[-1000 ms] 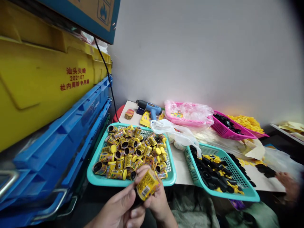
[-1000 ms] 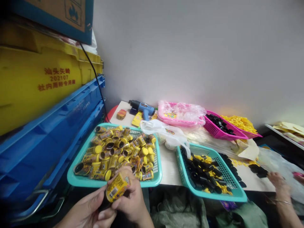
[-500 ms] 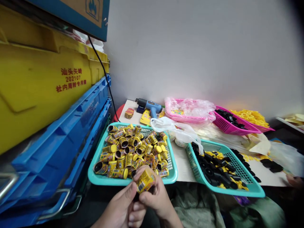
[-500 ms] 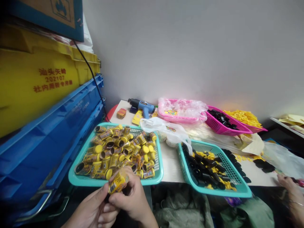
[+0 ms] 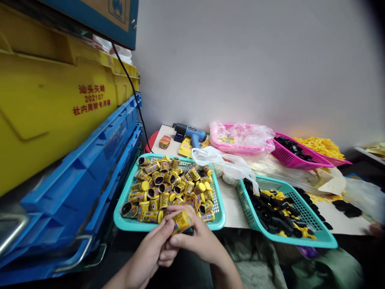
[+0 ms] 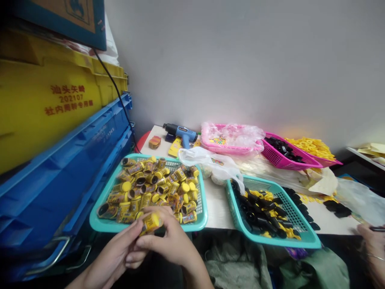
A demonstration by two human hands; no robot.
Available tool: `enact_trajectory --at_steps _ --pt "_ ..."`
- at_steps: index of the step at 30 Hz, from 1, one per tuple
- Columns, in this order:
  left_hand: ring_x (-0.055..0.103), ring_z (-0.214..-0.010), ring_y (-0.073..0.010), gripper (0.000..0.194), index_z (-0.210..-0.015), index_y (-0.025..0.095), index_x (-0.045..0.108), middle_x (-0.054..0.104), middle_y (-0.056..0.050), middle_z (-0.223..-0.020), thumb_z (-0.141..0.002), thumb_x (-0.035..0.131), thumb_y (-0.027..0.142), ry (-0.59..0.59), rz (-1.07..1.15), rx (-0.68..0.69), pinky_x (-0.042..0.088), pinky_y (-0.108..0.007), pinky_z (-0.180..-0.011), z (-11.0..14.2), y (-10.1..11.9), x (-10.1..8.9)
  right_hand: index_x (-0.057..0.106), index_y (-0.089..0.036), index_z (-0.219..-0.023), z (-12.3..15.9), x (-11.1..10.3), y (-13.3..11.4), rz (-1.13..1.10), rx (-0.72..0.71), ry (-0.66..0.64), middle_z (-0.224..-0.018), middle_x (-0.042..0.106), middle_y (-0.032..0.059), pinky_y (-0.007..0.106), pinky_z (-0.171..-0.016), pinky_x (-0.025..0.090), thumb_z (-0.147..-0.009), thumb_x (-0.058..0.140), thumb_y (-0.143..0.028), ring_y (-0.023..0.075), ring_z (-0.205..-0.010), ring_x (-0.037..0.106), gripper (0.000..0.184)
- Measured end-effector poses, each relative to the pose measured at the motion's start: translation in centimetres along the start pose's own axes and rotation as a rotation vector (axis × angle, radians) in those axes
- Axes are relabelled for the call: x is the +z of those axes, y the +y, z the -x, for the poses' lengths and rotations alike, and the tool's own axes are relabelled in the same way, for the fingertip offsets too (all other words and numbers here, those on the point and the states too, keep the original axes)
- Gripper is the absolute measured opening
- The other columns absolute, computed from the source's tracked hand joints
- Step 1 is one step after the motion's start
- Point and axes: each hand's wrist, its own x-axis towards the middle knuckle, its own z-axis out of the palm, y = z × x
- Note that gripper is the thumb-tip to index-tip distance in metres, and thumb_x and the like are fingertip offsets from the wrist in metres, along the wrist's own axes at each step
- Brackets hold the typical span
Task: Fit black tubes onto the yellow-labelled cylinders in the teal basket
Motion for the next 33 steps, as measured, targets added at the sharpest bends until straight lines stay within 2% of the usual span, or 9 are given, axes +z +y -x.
enact_trajectory --at_steps 6,9,15,22,26,28,30,31,33 --pt "0.023 -0.045 -0.0015 0.05 -0.082 0.015 0.053 0.033 0.006 -0.061 -0.073 0.064 0.063 -0.152 0.039 -0.03 0.013 -0.019 -0.047 0.0 -0.3 0.4 0.065 -0.021 -0.111 0.3 0.3 0.7 -0.267 -0.061 0.056 -0.112 0.06 0.0068 0.033 -0.097 0.04 -0.067 0.075 -0.053 0.0214 -0.107 0.055 0.055" --pt "0.027 -0.048 -0.0029 0.053 -0.073 0.013 0.052 0.035 0.005 -0.061 -0.071 0.064 0.065 -0.197 0.118 -0.047 0.018 -0.02 -0.049 0.2 -0.3 0.6 0.07 -0.02 -0.098 0.2 0.5 0.3 -0.188 -0.084 0.106 -0.105 0.062 0.0057 0.032 -0.094 0.04 -0.062 0.08 -0.049 0.0205 -0.103 0.055 0.047" --pt "0.015 -0.043 0.0001 0.051 -0.079 0.016 0.047 0.03 0.009 -0.056 -0.068 0.071 0.059 -0.027 0.115 0.004 0.01 -0.017 -0.045 0.3 -0.7 1.2 0.07 -0.02 -0.097 0.5 0.4 -0.6 -0.042 -0.058 0.073 -0.108 0.062 0.007 0.034 -0.097 0.038 -0.065 0.079 -0.044 0.0202 -0.106 0.053 0.041" --pt "0.013 -0.04 -0.0005 0.057 -0.081 0.017 0.044 0.027 0.011 -0.053 -0.064 0.069 0.066 0.07 0.12 0.03 0.01 -0.016 -0.042 -0.4 -2.4 1.0 0.065 -0.019 -0.111 0.7 0.3 0.4 -0.016 0.086 0.022 -0.112 0.059 0.0074 0.035 -0.096 0.04 -0.064 0.077 -0.051 0.0213 -0.105 0.055 0.058" --pt "0.025 -0.043 -0.0039 0.051 -0.095 0.018 0.05 0.039 0.007 -0.059 -0.073 0.063 0.063 0.027 -0.101 0.03 0.017 -0.017 -0.044 0.1 -1.1 0.2 0.064 -0.022 -0.11 0.6 -1.3 0.2 0.173 -0.108 -0.046 -0.126 0.053 0.0072 0.036 -0.105 0.034 -0.067 0.077 -0.046 0.0225 -0.12 0.046 0.051" --pt "0.042 -0.054 -0.0094 0.041 -0.101 0.019 0.054 0.053 0.0 -0.071 -0.078 0.065 0.051 0.074 -0.318 0.109 0.029 -0.019 -0.049 0.7 0.2 0.1 0.056 -0.025 -0.123 0.9 -2.3 -0.4 0.295 -0.232 0.015 -0.131 0.049 0.0082 0.037 -0.107 0.031 -0.065 0.079 -0.045 0.0228 -0.125 0.042 0.066" --pt "0.055 -0.084 -0.0177 0.032 -0.105 0.02 0.058 0.061 -0.006 -0.095 -0.08 0.067 0.037 0.2 -0.529 0.258 0.038 -0.022 -0.068 1.3 1.3 0.2 0.042 -0.025 -0.136 1.3 -2.9 -1.3 0.4 -0.32 0.071 -0.132 0.048 0.0103 0.037 -0.107 0.033 -0.063 0.08 -0.046 0.0227 -0.124 0.043 0.085" --pt "0.053 -0.099 -0.021 0.032 -0.107 0.021 0.06 0.061 -0.007 -0.107 -0.079 0.069 0.033 0.247 -0.602 0.318 0.038 -0.022 -0.078 1.6 1.7 0.4 0.038 -0.025 -0.14 1.5 -2.9 -1.8 0.447 -0.351 0.067 -0.131 0.049 0.0105 0.036 -0.105 0.035 -0.066 0.078 -0.046 0.022 -0.121 0.045 0.086" --pt "0.045 -0.116 -0.0242 0.04 -0.114 0.021 0.06 0.057 -0.008 -0.121 -0.077 0.07 0.03 0.267 -0.677 0.36 0.033 -0.023 -0.089 2.0 1.9 0.5 0.043 -0.026 -0.137 1.7 -2.8 -2.5 0.518 -0.399 0.023 -0.124 0.055 0.0087 0.032 -0.099 0.041 -0.077 0.071 -0.042 0.0187 -0.113 0.052 0.068"
